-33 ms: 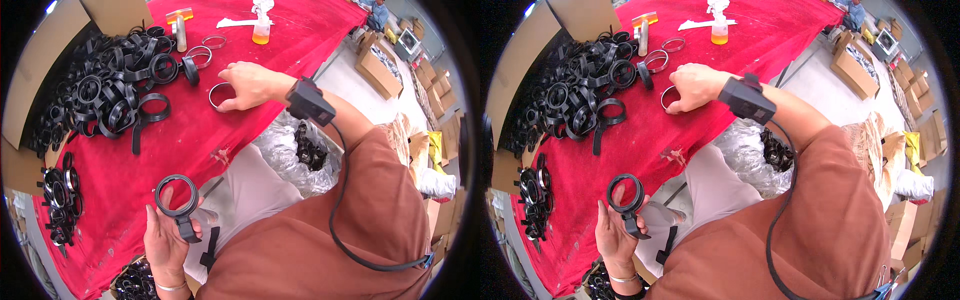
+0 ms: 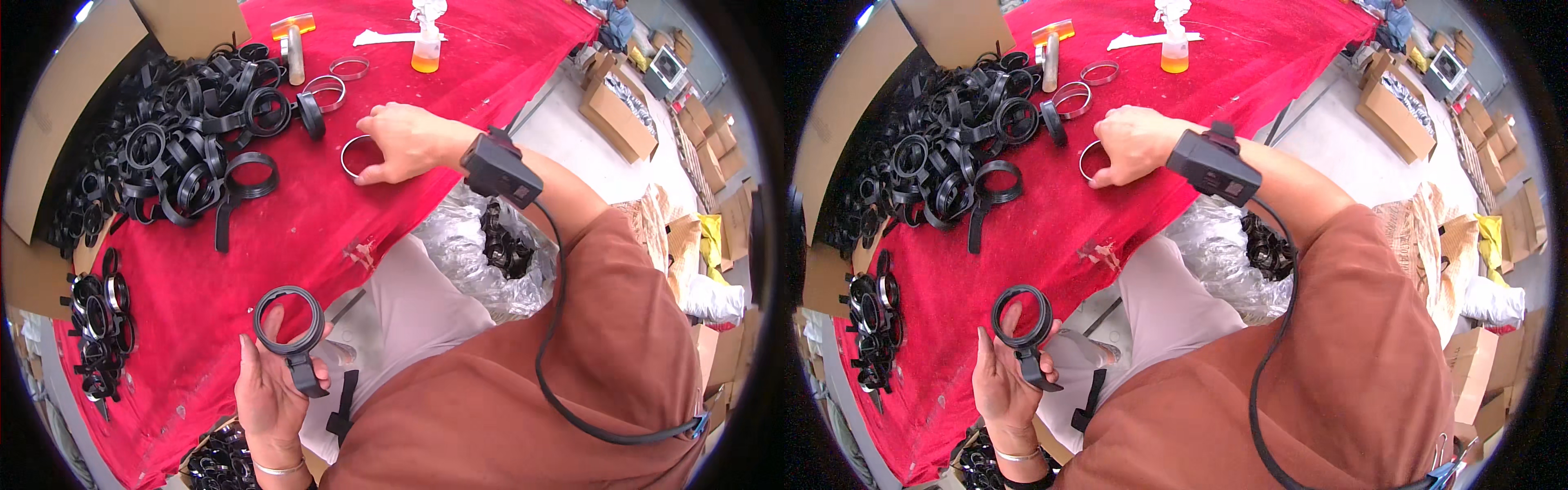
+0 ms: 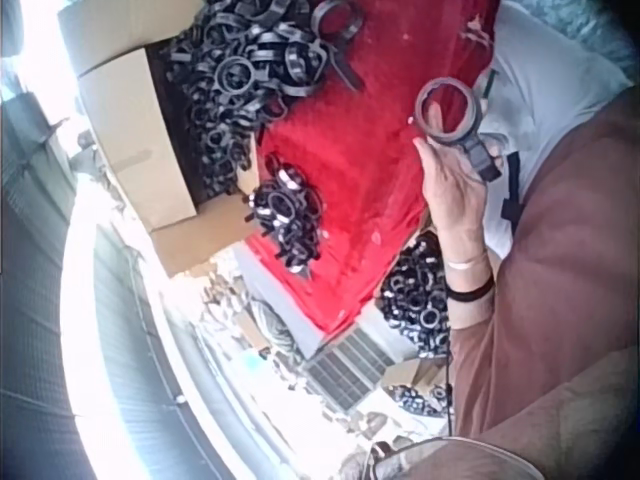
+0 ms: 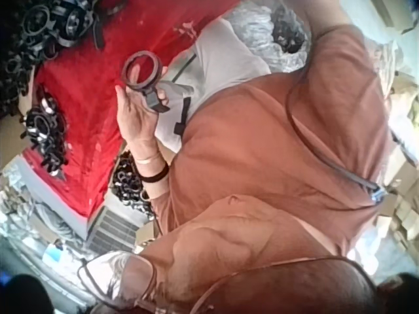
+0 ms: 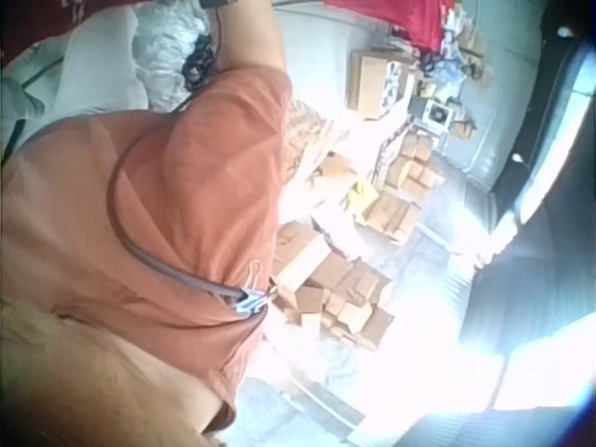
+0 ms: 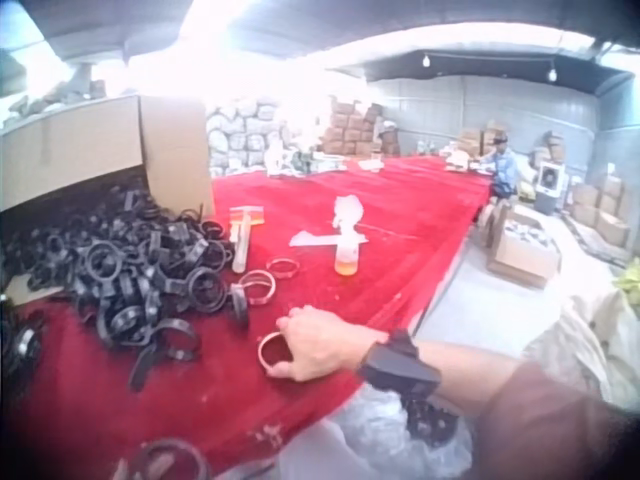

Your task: Assembling circular metal clamps onto black plastic rings at a workstation.

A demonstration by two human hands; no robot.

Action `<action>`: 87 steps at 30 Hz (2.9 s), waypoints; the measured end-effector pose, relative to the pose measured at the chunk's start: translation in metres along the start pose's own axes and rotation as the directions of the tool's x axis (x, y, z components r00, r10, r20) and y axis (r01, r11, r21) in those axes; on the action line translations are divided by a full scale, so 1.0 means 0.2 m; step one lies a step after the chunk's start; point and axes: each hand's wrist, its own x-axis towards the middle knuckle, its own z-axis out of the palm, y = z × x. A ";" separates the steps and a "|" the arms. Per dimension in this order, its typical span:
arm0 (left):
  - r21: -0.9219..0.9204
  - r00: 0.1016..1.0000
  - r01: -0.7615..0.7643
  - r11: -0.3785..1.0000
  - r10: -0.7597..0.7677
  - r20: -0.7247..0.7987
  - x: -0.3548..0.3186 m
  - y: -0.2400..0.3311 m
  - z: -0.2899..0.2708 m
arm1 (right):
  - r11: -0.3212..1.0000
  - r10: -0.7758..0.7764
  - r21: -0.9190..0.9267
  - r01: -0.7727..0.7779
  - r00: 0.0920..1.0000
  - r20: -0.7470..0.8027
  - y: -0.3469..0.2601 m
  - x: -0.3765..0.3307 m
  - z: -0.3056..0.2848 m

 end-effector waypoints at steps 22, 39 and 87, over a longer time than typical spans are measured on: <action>0.097 0.989 -0.070 0.993 0.057 0.135 0.01 0.03 0.03 | 0.822 -0.420 0.135 0.554 0.748 -0.513 -0.38 -0.18 0.00; 0.348 0.986 -0.147 0.926 0.167 -0.027 0.00 0.05 0.03 | 0.593 -0.581 0.391 0.704 0.710 -0.398 -0.70 -0.06 0.03; 0.301 0.933 -0.360 0.883 0.348 0.094 0.02 0.17 -0.27 | 0.902 0.408 0.165 -0.398 0.665 -0.626 0.57 0.62 0.06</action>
